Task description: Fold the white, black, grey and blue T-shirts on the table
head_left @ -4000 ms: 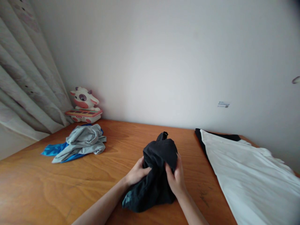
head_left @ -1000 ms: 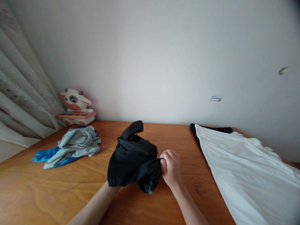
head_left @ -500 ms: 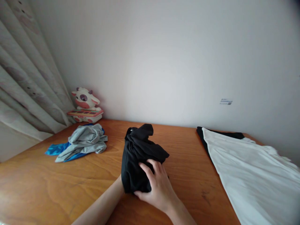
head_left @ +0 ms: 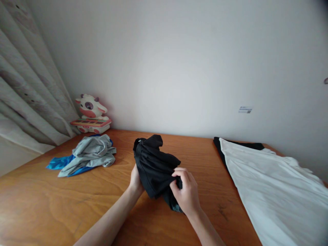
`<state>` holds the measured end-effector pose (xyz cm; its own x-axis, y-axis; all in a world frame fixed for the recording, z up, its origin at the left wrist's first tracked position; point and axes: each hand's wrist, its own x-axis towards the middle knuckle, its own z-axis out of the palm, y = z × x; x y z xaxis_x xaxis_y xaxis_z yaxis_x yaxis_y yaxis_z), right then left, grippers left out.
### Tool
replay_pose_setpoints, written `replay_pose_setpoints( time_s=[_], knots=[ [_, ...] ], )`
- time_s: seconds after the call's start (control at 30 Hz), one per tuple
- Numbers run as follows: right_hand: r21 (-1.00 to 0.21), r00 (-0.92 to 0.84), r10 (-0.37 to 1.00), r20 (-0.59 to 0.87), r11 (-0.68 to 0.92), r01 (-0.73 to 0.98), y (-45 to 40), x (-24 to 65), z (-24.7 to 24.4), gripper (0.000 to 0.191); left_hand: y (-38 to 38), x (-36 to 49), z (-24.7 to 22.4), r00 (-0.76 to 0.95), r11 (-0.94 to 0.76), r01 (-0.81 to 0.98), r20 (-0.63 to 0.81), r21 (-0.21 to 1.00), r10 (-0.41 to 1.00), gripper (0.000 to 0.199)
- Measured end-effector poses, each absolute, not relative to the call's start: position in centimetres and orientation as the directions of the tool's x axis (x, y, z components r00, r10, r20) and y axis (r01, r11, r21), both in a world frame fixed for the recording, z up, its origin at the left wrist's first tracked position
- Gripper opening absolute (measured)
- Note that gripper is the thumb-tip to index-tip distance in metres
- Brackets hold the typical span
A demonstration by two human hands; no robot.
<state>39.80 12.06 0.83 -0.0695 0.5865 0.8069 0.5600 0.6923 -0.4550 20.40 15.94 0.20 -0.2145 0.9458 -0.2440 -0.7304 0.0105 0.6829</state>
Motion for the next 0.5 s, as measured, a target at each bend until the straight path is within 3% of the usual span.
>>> replay_pose_setpoints(
  time_s=[0.17,0.3,0.4,0.5],
  knots=[
    [-0.72,0.257,0.686,0.681,0.563,0.405,13.7,41.3,-0.3,0.012,16.3,20.1,3.5,-0.219,-0.055,-0.819,-0.223,0.572,0.95,0.034],
    [-0.933,0.559,0.765,0.321,0.356,0.048,15.1,42.2,-1.2,0.022,16.3,19.6,4.2,-0.146,0.004,-0.838,-0.231,0.545,0.962,0.037],
    [-0.93,0.601,0.799,-0.024,0.203,-0.308,16.0,42.8,-1.7,0.035,16.4,19.2,3.7,-0.106,0.028,-0.84,-0.214,0.542,0.971,0.039],
    [-0.907,0.597,0.785,-0.166,0.116,-0.405,16.7,43.8,-2.3,0.042,16.6,19.0,3.0,-0.068,0.052,-0.836,-0.198,0.546,0.978,0.044]
  ],
)
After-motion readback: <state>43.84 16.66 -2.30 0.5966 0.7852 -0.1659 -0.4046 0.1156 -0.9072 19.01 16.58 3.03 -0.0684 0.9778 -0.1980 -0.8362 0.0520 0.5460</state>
